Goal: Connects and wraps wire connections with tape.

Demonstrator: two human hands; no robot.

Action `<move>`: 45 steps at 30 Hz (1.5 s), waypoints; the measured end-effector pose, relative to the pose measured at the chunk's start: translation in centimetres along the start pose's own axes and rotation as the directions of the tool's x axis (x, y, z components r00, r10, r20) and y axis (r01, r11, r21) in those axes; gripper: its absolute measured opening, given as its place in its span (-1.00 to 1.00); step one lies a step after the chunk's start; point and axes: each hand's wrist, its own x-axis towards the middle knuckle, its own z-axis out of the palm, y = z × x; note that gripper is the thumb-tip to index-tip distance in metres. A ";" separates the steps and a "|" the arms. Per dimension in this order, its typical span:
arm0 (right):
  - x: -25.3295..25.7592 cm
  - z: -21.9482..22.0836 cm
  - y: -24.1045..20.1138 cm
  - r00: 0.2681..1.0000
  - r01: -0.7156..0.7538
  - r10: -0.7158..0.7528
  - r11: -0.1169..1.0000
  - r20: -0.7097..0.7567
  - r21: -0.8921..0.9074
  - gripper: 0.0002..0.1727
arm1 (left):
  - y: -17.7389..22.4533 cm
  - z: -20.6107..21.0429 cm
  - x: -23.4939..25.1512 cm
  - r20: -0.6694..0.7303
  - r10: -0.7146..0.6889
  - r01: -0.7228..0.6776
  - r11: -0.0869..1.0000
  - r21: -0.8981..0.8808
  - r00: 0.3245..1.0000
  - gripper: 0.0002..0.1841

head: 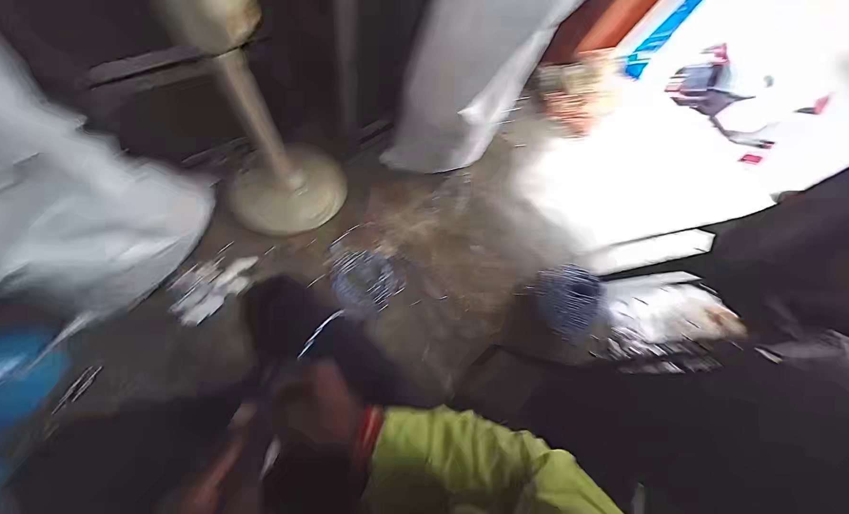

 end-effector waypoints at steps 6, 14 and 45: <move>4.3 3.5 -2.5 0.962 0.271 -0.247 0.861 0.112 -0.429 -0.63 | 2.3 -2.6 2.0 -0.223 -0.137 0.105 0.983 -0.151 0.965 -0.87; 13.1 -2.2 -8.4 0.964 0.265 -0.215 0.827 0.157 -0.496 -0.59 | 3.0 -3.8 0.2 -0.133 -0.412 0.246 0.740 -0.626 0.902 -0.81; 0.0 -2.0 -4.2 0.933 0.100 -0.119 0.992 0.341 0.073 -0.86 | 3.0 -5.4 -2.9 -0.157 -0.512 0.338 0.737 -0.585 0.845 -0.67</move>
